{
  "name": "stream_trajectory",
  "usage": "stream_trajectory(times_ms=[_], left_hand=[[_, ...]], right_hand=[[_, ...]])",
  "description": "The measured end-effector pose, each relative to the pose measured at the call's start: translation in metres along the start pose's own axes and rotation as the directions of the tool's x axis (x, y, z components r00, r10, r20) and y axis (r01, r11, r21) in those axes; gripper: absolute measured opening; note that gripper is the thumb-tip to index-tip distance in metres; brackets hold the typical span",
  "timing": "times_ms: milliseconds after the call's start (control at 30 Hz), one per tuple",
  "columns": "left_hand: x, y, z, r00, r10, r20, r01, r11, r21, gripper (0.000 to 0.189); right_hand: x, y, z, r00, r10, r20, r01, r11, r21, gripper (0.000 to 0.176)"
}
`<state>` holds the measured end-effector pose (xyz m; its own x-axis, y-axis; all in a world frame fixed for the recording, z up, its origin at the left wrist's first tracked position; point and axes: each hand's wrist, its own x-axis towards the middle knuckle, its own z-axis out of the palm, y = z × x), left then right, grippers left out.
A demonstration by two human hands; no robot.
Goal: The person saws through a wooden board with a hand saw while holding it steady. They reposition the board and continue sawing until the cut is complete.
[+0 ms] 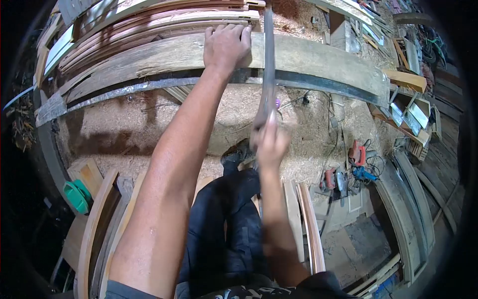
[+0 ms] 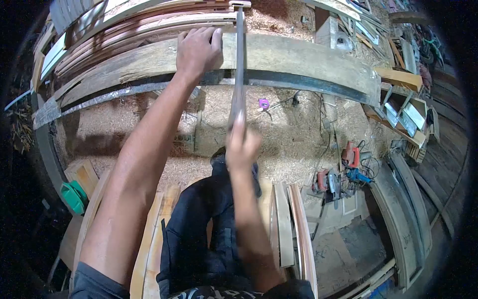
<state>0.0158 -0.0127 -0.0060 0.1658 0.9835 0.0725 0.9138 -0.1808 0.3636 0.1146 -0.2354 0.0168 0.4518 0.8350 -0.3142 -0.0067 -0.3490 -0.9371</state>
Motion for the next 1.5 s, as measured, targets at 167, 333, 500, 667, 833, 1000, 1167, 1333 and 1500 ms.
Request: stream_trajectory(times_ms=[167, 333, 500, 667, 833, 1000, 1167, 1333, 1500], left_hand=[[-0.002, 0.000, 0.001, 1.000, 0.018, 0.011, -0.018, 0.998, 0.061, 0.043], [-0.002, -0.001, 0.001, 0.999, -0.005, 0.050, 0.005, 1.000, 0.005, 0.044], [0.000, -0.003, 0.013, 0.999, -0.015, -0.031, 0.016, 1.000, 0.027, 0.044], [-0.002, -0.003, 0.006, 0.998, 0.041, -0.042, -0.042, 0.999, 0.000, 0.041], [-0.002, 0.000, 0.005, 0.999, 0.001, -0.047, -0.002, 1.000, -0.018, 0.041], [0.001, 0.000, 0.003, 0.998, 0.032, -0.052, -0.032, 0.999, 0.009, 0.042], [0.002, 0.001, 0.000, 1.000, 0.014, -0.015, -0.014, 1.000, -0.015, 0.043], [0.000, -0.003, 0.012, 0.995, 0.055, -0.086, -0.058, 0.998, -0.034, 0.041], [0.002, -0.002, 0.002, 0.997, 0.083, -0.007, -0.083, 0.996, -0.027, 0.038]], right_hand=[[-0.088, 0.004, -0.022, 0.982, 0.191, 0.010, -0.184, 0.930, 0.317, 0.054], [0.046, -0.028, 0.010, 0.984, 0.169, 0.060, -0.171, 0.984, 0.044, 0.056], [-0.088, 0.032, -0.026, 0.985, 0.164, -0.055, -0.156, 0.980, 0.120, 0.052], [-0.008, -0.016, -0.010, 0.994, 0.105, 0.018, -0.104, 0.994, -0.037, 0.058], [-0.001, -0.006, -0.008, 0.990, 0.139, 0.031, -0.141, 0.989, 0.036, 0.059], [-0.087, -0.016, -0.029, 0.958, 0.286, -0.003, -0.278, 0.934, 0.224, 0.053], [0.058, -0.038, 0.006, 0.978, 0.192, 0.084, -0.194, 0.981, 0.017, 0.057], [-0.067, -0.010, -0.022, 0.971, 0.238, 0.017, -0.239, 0.969, 0.055, 0.053], [-0.025, -0.020, -0.015, 0.992, 0.129, 0.018, -0.129, 0.992, -0.004, 0.055]])
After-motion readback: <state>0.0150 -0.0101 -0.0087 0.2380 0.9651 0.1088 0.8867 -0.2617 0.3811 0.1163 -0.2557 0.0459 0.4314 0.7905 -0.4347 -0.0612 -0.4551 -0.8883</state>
